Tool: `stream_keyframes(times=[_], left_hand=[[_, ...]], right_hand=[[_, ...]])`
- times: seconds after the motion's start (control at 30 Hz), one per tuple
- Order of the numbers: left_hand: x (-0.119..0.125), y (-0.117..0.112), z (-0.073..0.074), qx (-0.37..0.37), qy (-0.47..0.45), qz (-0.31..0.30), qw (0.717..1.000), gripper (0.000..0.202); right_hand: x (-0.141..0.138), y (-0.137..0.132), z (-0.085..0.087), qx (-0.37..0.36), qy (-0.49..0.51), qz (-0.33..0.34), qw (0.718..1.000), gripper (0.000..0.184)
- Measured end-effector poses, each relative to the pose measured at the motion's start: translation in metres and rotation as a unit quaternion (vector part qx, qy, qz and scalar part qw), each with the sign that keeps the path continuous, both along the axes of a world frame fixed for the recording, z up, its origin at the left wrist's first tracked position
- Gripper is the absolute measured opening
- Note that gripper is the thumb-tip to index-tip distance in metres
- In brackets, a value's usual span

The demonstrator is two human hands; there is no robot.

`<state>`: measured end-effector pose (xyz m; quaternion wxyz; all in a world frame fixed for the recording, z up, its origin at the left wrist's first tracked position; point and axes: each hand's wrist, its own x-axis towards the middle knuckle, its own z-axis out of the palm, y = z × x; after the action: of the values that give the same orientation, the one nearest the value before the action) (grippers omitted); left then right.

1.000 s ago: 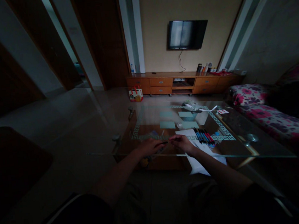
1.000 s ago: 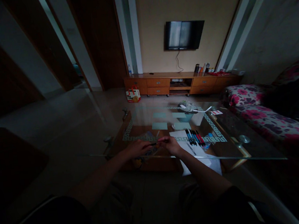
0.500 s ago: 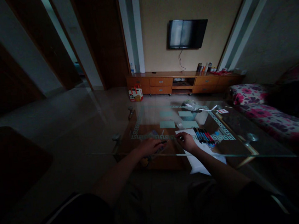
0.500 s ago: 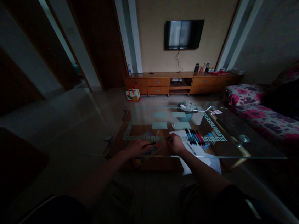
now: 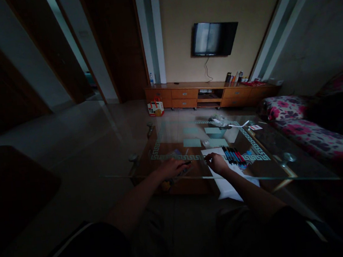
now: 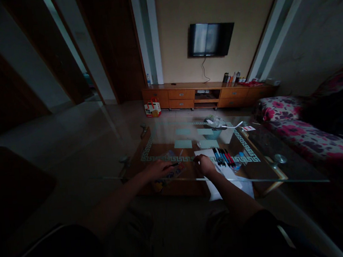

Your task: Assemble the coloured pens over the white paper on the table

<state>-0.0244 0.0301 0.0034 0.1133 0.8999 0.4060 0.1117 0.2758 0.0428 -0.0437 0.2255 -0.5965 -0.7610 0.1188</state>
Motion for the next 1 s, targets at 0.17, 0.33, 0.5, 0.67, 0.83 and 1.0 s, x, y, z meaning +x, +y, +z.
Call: stream_keyframes(times=[0.17,0.33,0.5,0.67,0.83,1.0], left_hand=[[0.001,-0.002,0.003,0.003,-0.005,-0.004,1.000,0.046],[0.001,-0.002,0.003,-0.006,-0.007,0.004,1.000,0.045],[0.001,0.000,0.001,-0.001,-0.005,-0.008,1.000,0.045],[0.000,0.002,-0.003,-0.001,-0.001,-0.002,1.000,0.046],[-0.001,0.004,-0.006,-0.013,-0.016,-0.013,1.000,0.045],[-0.001,0.004,-0.006,-0.008,-0.032,-0.028,0.999,0.040]], right_hand=[[-0.002,-0.002,0.004,-0.012,-0.003,-0.007,1.000,0.027],[-0.003,-0.002,0.005,-0.021,0.011,-0.016,1.000,0.032],[-0.004,-0.002,0.002,-0.013,-0.005,-0.013,1.000,0.029],[-0.004,-0.005,0.004,0.003,-0.017,-0.008,1.000,0.030],[-0.017,-0.014,0.021,0.091,0.012,-0.021,0.996,0.034],[-0.046,-0.028,0.046,0.149,0.041,0.041,0.987,0.028]])
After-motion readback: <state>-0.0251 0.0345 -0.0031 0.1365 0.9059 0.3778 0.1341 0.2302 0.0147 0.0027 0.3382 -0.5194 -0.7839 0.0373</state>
